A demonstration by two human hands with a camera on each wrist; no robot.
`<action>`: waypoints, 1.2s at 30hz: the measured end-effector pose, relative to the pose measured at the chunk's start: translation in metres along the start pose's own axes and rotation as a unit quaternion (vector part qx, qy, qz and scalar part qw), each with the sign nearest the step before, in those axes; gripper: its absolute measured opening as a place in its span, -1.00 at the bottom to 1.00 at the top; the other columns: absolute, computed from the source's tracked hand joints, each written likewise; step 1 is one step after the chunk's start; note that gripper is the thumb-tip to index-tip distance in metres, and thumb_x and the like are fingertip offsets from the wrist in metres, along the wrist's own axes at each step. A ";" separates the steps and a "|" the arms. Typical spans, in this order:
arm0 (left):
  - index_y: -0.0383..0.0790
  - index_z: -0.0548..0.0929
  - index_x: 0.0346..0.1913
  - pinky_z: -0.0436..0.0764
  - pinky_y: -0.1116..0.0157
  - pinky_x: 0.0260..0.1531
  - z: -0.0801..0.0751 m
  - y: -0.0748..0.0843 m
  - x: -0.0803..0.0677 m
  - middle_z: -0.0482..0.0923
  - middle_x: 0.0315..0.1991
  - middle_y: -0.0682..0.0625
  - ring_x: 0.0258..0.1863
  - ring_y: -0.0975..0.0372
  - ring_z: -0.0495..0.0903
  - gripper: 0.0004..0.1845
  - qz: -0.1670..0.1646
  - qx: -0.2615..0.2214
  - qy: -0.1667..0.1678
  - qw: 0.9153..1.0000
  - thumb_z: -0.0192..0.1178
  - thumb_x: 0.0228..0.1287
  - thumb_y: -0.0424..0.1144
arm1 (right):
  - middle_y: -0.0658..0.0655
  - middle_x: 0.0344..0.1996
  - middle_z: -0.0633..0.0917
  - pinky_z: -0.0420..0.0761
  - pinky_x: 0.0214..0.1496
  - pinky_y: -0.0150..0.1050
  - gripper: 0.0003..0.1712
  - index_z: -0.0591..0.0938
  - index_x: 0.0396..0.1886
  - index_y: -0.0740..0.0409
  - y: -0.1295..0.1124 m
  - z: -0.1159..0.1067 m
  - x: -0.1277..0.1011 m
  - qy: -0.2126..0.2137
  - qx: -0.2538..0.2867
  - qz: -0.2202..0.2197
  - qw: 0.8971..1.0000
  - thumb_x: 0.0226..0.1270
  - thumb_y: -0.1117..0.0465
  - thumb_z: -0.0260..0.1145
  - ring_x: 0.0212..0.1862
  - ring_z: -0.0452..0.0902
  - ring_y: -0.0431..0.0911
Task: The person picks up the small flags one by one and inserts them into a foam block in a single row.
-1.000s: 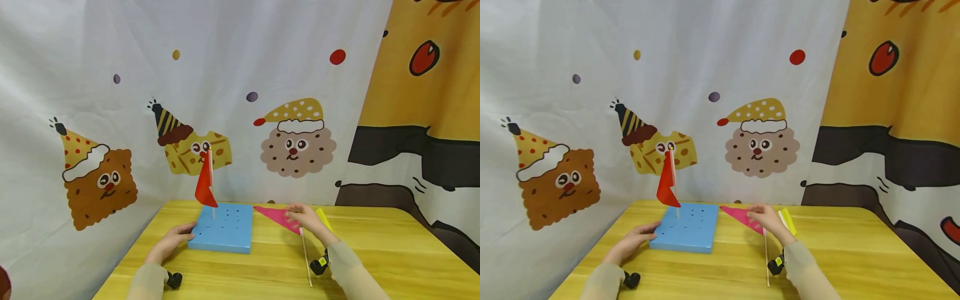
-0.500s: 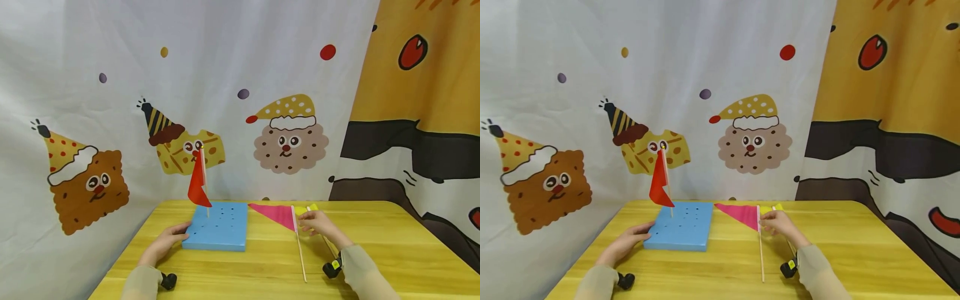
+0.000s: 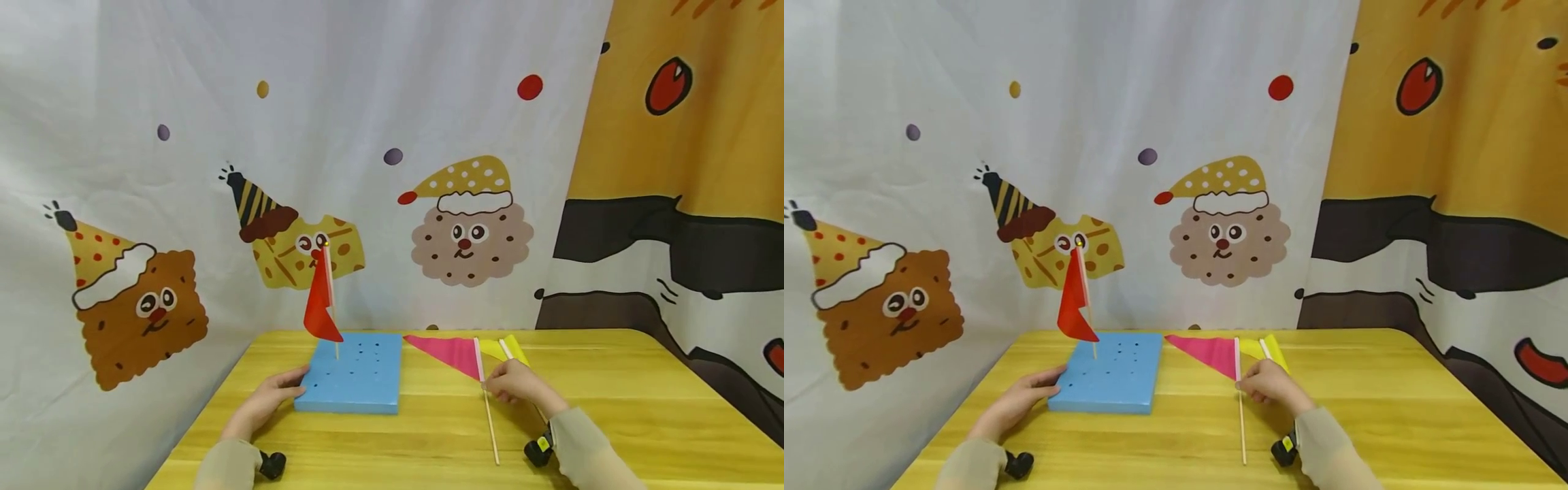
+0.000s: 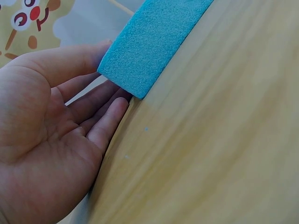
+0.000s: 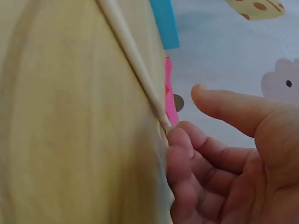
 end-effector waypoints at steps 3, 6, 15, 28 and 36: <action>-0.37 0.29 0.42 0.10 -0.11 0.36 0.000 -0.001 0.001 0.14 0.44 -0.30 0.43 -0.16 0.06 -0.36 0.002 0.005 0.005 1.000 0.20 0.37 -0.20 | 0.02 -0.73 0.52 0.32 -0.65 -0.35 -0.67 0.60 -0.59 0.26 0.001 0.005 -0.002 0.004 -0.030 -0.002 1.000 0.20 0.11 0.43 -0.71 0.32 -0.20; -0.38 0.28 0.42 0.11 -0.10 0.35 0.001 -0.002 0.003 0.15 0.43 -0.31 0.43 -0.16 0.07 -0.35 0.001 0.007 0.009 1.000 0.21 0.36 -0.20 | -0.01 -0.80 0.44 0.24 -0.69 -0.37 -0.61 0.55 -0.69 0.19 0.004 0.008 0.000 0.014 -0.055 0.004 0.998 0.12 0.07 0.48 -0.76 0.20 -0.22; -0.41 0.24 0.43 0.13 -0.07 0.36 0.001 -0.001 0.000 0.12 0.44 -0.32 0.44 -0.16 0.04 -0.36 -0.002 0.011 0.003 1.000 0.17 0.40 -0.23 | -0.12 -0.89 0.27 0.21 -0.71 -0.37 -0.52 0.39 -0.86 0.02 0.003 0.014 0.000 0.055 -0.115 -0.003 0.992 -0.04 0.14 0.53 -0.77 0.11 -0.24; -0.38 0.30 0.41 0.02 -0.09 0.39 0.003 0.000 0.005 0.16 0.43 -0.29 0.44 -0.13 0.05 -0.36 -0.006 0.005 0.022 1.000 0.21 0.36 -0.24 | -0.06 -0.93 0.31 0.32 -0.80 -0.36 -0.54 0.33 -0.90 0.02 0.010 0.008 -0.003 0.073 -0.107 0.032 0.991 -0.02 0.23 0.40 -0.88 0.28 -0.21; -0.36 0.31 0.41 0.05 -0.10 0.38 0.002 -0.001 0.002 0.17 0.43 -0.29 0.43 -0.13 0.07 -0.36 -0.019 0.000 0.029 0.999 0.22 0.35 -0.23 | 0.11 -0.78 0.52 0.58 -0.72 -0.19 -0.73 0.49 -0.73 0.19 0.012 0.001 -0.004 0.074 -0.030 0.071 0.994 0.05 0.26 0.35 -0.79 0.47 -0.10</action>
Point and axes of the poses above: each hand's wrist, its own x-axis towards the middle knuckle, its own z-axis out of the palm, y = z × x, the point moved 5 cm from there along x, towards the middle knuckle
